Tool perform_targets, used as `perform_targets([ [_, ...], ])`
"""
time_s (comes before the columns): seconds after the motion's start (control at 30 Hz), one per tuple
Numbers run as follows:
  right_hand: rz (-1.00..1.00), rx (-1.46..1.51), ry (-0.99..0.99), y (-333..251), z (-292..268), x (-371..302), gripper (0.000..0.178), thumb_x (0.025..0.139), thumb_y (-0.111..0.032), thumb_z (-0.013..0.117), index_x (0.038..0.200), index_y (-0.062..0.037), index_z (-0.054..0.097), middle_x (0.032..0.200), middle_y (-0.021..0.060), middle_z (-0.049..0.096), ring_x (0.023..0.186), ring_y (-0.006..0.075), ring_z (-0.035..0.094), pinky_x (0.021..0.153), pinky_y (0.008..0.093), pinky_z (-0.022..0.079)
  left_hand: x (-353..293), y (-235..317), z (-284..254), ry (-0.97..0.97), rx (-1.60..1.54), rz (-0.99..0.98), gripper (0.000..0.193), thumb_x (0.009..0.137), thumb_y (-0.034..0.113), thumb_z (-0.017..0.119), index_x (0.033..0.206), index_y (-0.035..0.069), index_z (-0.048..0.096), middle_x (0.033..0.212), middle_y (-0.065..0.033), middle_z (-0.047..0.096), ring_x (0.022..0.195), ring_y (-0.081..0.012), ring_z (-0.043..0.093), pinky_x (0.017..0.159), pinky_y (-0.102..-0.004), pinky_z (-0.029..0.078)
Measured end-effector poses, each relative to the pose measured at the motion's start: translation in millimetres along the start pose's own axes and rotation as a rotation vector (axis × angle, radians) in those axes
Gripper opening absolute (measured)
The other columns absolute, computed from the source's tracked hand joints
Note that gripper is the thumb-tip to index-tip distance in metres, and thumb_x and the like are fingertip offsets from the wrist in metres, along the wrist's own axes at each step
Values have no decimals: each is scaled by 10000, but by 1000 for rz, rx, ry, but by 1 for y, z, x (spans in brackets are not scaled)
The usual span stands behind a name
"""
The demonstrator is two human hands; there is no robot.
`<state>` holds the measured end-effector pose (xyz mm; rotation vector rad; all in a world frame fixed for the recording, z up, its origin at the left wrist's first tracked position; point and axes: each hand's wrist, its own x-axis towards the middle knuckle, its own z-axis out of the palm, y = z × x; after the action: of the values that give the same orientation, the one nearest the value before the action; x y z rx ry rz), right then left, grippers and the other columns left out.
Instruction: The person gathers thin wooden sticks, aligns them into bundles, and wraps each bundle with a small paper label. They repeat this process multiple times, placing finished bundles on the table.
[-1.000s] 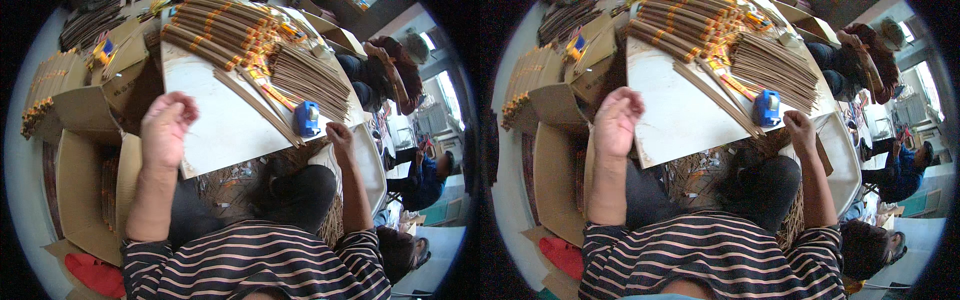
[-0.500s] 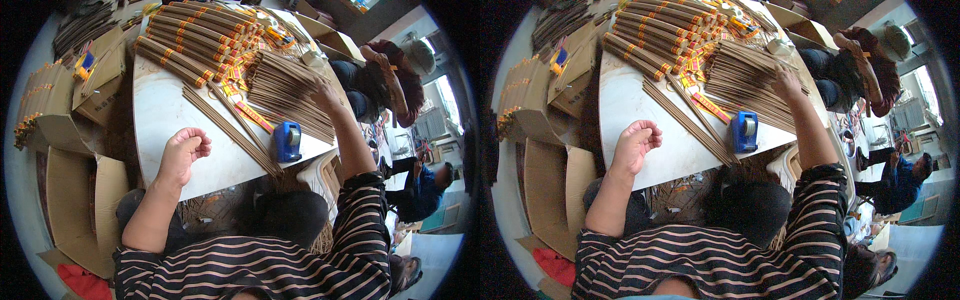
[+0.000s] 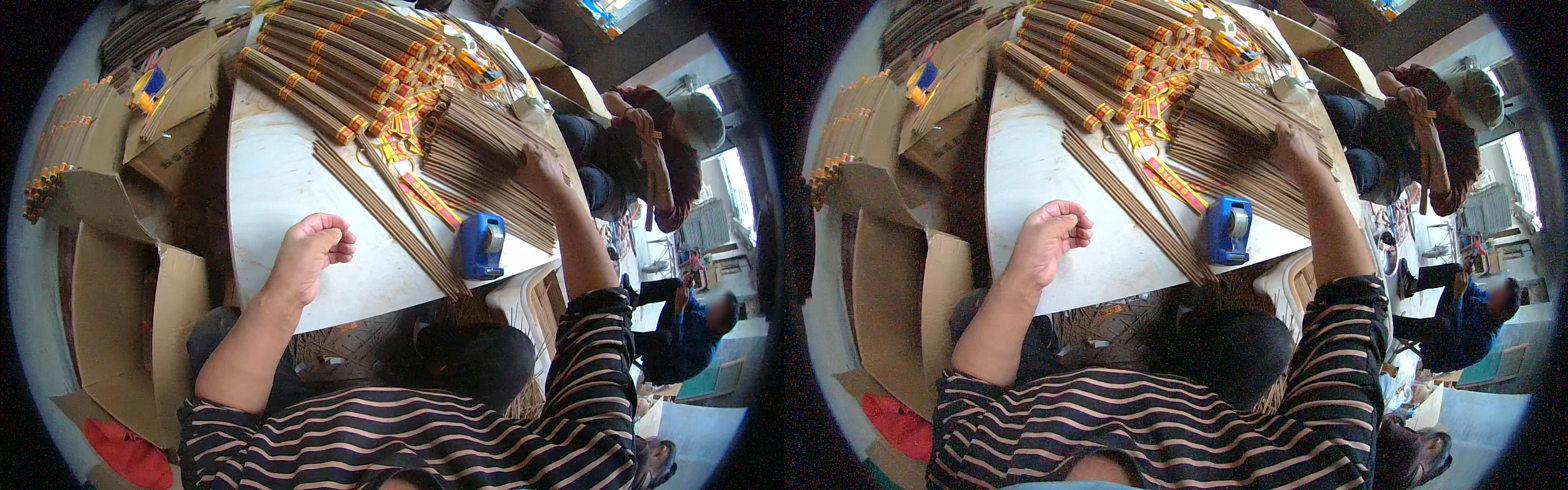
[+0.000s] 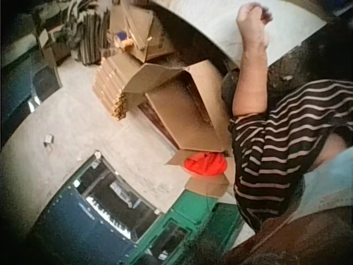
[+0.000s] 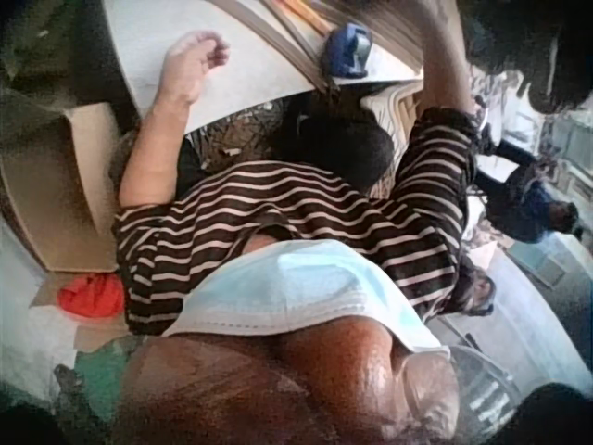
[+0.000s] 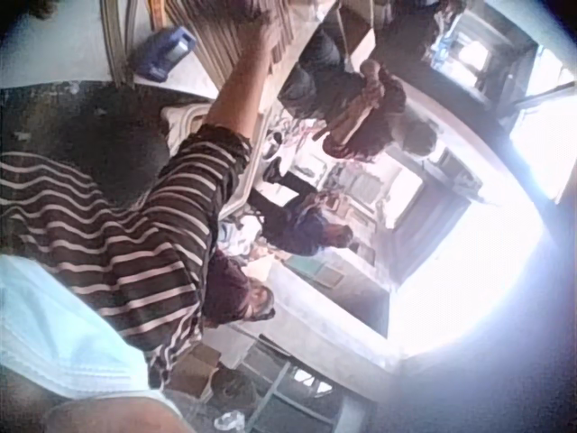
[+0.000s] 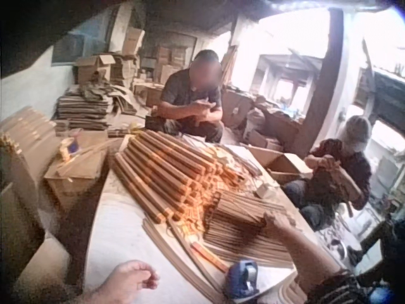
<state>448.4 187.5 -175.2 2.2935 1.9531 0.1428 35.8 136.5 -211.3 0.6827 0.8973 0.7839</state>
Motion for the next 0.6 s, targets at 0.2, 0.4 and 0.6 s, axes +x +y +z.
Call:
perform_targets([
  [0.2, -113, 58, 115, 12, 14, -1, 289, 705, -134, 598, 971, -35, 547, 944, 214, 579, 924, 383, 551, 798, 446, 433, 0, -1, -2, -6, 3, 1, 88, 813, 28, 482, 862, 19, 556, 785, -81, 597, 672, -147, 559, 648, -277, 488],
  [0.4, -43, 94, 134, 3, 3, -9, 260, 705, -141, 612, 944, -58, 553, 875, 192, 603, 857, 371, 579, 741, 448, 444, 0, -2, -4, -16, -5, 4, 91, 817, 28, 480, 868, 10, 552, 778, -85, 595, 665, -146, 558, 637, -276, 489],
  [0.6, -71, 145, 143, 15, 8, -6, 239, 733, -169, 616, 930, -60, 536, 840, 192, 601, 817, 367, 583, 691, 436, 438, -1, -2, -5, -26, -1, 5, 93, 819, 26, 476, 873, 5, 549, 775, -86, 594, 657, -144, 557, 627, -273, 489],
])
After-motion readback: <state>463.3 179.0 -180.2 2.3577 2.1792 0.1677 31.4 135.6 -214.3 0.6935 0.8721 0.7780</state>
